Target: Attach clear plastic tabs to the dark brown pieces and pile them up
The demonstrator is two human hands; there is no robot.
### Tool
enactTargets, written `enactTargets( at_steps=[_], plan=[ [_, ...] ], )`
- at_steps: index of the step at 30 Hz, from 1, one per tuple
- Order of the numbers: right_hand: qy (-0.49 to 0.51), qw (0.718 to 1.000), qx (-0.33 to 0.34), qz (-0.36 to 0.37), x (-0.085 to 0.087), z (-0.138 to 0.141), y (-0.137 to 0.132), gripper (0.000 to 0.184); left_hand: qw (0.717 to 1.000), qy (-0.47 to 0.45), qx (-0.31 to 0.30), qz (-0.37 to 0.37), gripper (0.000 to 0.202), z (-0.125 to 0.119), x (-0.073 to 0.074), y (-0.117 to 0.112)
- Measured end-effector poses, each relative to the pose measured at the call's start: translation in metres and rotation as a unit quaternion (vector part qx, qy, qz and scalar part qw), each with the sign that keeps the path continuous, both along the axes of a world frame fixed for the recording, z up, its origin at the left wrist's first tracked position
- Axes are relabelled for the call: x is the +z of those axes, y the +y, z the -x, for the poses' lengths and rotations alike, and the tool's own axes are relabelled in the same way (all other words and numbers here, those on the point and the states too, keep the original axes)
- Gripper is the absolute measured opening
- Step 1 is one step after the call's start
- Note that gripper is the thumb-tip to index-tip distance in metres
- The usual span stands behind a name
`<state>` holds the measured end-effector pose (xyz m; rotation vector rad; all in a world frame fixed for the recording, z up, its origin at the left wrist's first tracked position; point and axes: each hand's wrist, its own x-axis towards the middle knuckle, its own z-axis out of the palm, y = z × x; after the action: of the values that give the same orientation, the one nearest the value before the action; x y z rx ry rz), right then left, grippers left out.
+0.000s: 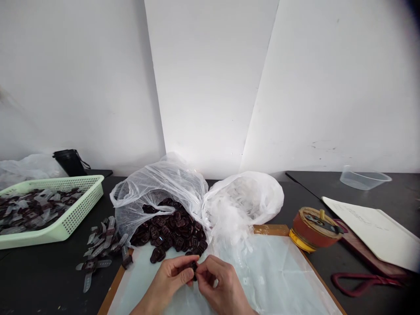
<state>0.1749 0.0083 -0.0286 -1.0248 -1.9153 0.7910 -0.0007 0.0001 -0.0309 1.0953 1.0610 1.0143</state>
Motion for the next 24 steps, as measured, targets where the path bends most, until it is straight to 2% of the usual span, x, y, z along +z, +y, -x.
enactTargets(
  at_steps=[6, 10, 15, 20, 24],
  plan=[
    [0.016, 1.0, -0.012, 0.009, 0.004, -0.001, 0.0, 0.014, 0.999, 0.006, -0.045, 0.001, 0.042, 0.0, 0.007, -0.003],
    [0.079, 0.995, 0.023, 0.063, 0.009, -0.005, 0.0, 0.009, 0.999, -0.014, -0.046, 0.02, 0.042, 0.002, 0.007, -0.004],
    [0.235, 0.949, 0.067, 0.201, 0.002, 0.004, -0.002, 0.023, 0.996, -0.03, -0.086, -0.01, 0.036, 0.0, 0.012, -0.002],
    [0.328, 0.908, 0.069, 0.251, -0.002, 0.01, 0.0, 0.032, 0.993, -0.049, -0.098, -0.04, 0.04, -0.001, 0.013, -0.001],
    [0.347, 0.891, 0.084, 0.279, 0.002, 0.007, 0.005, 0.032, 0.997, -0.048, -0.057, -0.027, 0.041, 0.0, 0.007, -0.001]
  ],
)
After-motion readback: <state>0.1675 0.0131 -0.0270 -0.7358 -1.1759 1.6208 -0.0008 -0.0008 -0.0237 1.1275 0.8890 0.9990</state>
